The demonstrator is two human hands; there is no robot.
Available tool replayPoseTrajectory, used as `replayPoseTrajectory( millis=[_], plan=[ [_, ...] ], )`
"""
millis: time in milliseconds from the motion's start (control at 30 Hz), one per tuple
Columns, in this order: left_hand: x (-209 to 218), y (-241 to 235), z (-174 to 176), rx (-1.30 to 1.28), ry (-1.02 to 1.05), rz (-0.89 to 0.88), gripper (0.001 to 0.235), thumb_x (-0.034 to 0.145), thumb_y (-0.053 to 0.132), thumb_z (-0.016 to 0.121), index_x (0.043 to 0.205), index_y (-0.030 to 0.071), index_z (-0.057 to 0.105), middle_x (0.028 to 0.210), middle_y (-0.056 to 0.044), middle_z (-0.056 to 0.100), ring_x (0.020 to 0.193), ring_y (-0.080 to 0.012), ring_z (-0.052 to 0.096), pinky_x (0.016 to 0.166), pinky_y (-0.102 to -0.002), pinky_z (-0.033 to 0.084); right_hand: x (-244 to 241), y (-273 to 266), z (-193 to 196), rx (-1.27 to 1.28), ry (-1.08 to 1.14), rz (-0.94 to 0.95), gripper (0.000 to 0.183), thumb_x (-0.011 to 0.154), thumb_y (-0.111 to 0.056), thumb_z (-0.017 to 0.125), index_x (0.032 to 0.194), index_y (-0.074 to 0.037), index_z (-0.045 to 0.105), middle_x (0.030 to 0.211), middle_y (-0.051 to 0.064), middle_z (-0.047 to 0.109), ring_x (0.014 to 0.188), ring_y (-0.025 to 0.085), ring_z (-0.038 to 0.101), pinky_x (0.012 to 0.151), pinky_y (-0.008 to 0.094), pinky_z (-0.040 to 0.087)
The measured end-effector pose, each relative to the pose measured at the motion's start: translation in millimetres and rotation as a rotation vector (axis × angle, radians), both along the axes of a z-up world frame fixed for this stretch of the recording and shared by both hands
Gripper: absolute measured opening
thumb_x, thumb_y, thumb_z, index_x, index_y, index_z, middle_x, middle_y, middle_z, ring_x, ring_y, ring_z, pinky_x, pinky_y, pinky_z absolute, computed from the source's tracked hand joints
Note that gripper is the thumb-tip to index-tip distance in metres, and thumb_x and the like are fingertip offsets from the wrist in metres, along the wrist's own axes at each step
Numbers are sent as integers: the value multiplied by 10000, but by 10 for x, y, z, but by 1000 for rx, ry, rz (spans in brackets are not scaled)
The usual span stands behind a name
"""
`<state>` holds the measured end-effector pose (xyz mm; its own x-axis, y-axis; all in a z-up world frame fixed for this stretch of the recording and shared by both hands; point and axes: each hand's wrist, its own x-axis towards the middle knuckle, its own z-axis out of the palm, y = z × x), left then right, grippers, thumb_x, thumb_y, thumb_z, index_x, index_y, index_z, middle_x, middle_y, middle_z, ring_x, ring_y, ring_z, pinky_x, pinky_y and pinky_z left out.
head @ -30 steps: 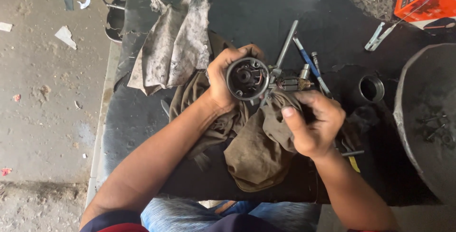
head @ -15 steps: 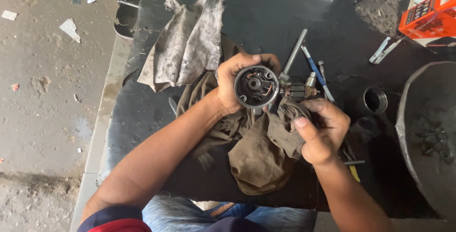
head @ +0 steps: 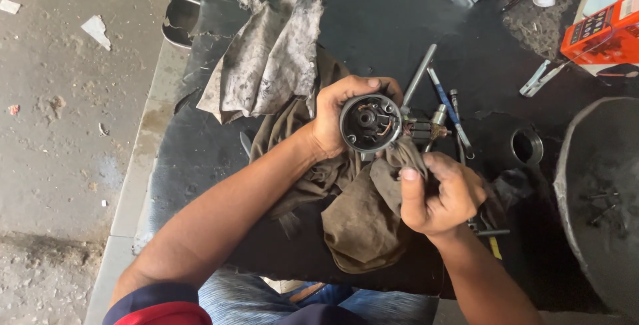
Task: The person cleans a cylindrical metal component with a cloth, wiping the exterior and interior surfaces. They then use a small metal tool to scrape or adjust parts inside the component, followed by further wiping with the cloth. The person removes a small internal part, cleans it, and places it on the table before continuing to wipe the main component.
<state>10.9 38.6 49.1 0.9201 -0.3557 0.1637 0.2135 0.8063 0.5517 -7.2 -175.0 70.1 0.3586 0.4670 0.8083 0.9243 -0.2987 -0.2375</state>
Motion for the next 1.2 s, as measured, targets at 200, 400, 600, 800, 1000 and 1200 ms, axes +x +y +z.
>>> replayPoseTrajectory(
  millis=[200,400,600,800,1000,1200],
  plan=[
    [2,7,-12,-13,7,-14,487,939,430,467,1017,-35,585,852,-226,703,640,-261,687,510,-337,546,3,-33,-111,48,104,42,254,1003,-144,665,1085,79,574,833,106,691,674,180,694,568,249,511],
    [32,52,-52,-46,-20,-29,516,957,444,477,1007,-59,583,797,-190,676,597,-252,673,493,-345,548,160,-5,125,360,932,349,247,942,-151,571,1073,52,629,882,60,659,777,113,612,777,276,522],
    [-35,5,120,137,-48,-121,631,871,443,507,1257,-43,625,910,-179,720,614,-231,701,483,-303,539,268,-130,108,517,1125,311,250,947,-20,522,1167,45,622,1032,79,672,972,144,649,945,284,540],
    [66,-88,-267,134,74,-129,601,964,321,581,1260,-202,593,968,-242,699,815,-283,726,734,-381,610,363,-193,237,66,420,-109,188,1071,7,570,1239,65,634,1053,146,706,923,216,692,817,323,558],
    [73,35,-102,206,200,-94,551,816,405,543,1144,-14,689,803,-214,693,539,-265,681,430,-357,551,462,-309,510,-484,-47,-601,145,1044,-10,647,1171,-16,716,1048,139,735,984,343,702,845,475,537],
    [79,127,-95,298,117,-35,537,845,446,521,952,-42,720,796,-197,714,588,-273,714,407,-325,499,626,-749,677,-629,620,-374,197,966,-64,649,1133,-68,754,961,110,780,919,270,728,829,413,563]
  ],
)
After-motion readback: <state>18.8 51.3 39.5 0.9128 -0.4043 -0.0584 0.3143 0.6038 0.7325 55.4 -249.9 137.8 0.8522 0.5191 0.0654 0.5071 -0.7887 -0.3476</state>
